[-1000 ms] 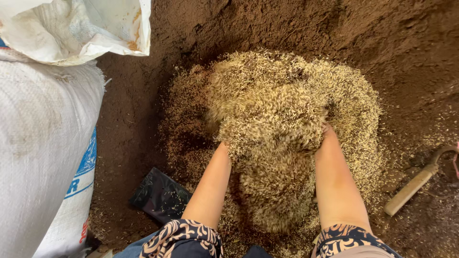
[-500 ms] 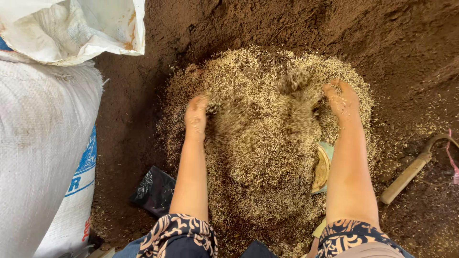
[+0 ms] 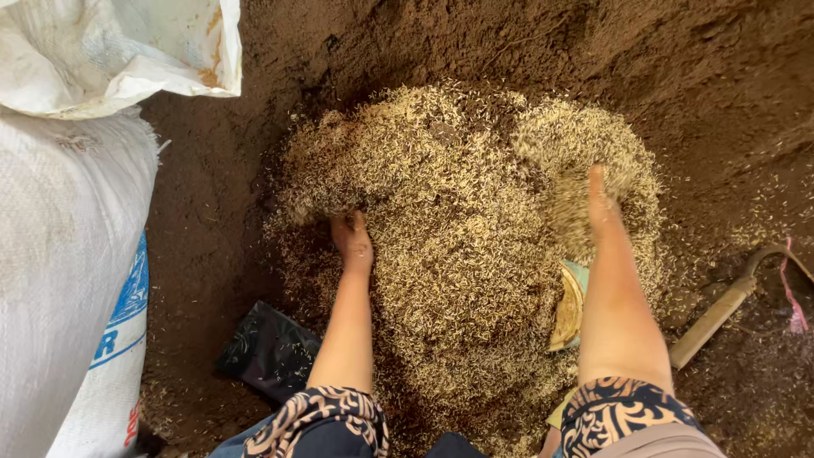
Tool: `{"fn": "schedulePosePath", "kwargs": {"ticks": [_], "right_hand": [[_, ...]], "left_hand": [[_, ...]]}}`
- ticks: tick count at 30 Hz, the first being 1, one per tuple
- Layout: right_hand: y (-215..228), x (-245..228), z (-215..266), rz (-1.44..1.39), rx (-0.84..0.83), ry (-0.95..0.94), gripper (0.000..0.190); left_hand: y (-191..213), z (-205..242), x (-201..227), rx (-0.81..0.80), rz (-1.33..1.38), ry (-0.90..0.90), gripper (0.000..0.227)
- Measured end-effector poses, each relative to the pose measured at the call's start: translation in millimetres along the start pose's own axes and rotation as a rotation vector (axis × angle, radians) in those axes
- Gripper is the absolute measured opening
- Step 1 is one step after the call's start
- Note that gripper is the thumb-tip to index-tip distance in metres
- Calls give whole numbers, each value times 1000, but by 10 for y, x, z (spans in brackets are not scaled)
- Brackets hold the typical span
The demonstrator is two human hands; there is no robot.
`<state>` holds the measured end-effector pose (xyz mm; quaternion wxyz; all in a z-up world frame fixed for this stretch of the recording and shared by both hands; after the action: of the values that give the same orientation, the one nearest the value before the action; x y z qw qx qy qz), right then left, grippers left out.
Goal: The person scoops grain from a large pile using a scoop and fills black plastic bags. The person opens each bag, pours the grain in, and sets the filled bag aside.
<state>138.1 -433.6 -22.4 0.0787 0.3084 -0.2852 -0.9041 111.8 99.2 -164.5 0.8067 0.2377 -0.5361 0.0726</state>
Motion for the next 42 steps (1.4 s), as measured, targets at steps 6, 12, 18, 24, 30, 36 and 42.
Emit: {"fn": "schedulePosePath", "kwargs": {"ticks": [6, 12, 18, 24, 30, 36, 42], "right_hand": [[-573, -275, 432, 1, -248, -28, 105], [-674, -471, 802, -139, -168, -40, 118], [-705, -1084, 1073, 20, -165, 248, 83], [-1053, -1934, 1429, 341, 44, 825, 76], [-1303, -1582, 1350, 528, -45, 696, 58], [-1100, -1437, 1541, 538, -189, 707, 51], [-1227, -1390, 1929, 419, -191, 922, 67]], "left_hand": [[-408, 40, -184, -96, -125, 111, 90], [-475, 504, 675, -81, 49, -7, 51], [-495, 854, 2360, -172, 112, -337, 78], [-904, 886, 3345, -102, -573, -894, 66], [-1093, 795, 2784, -180, -686, -712, 48], [-942, 672, 2122, -367, -200, -108, 57], [-1024, 937, 2119, -374, -83, -86, 20]]}}
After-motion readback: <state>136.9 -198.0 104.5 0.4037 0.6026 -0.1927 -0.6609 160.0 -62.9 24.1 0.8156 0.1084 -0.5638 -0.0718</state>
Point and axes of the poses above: each hand's wrist, its own z-axis away from the middle knuckle, its own y-axis out of the back of the hand, x = y × z, the point moved 10 cm from there along -z, towards the middle knuckle, and after that the axes turned 2 degrees about -x, right-handed, at the moved point
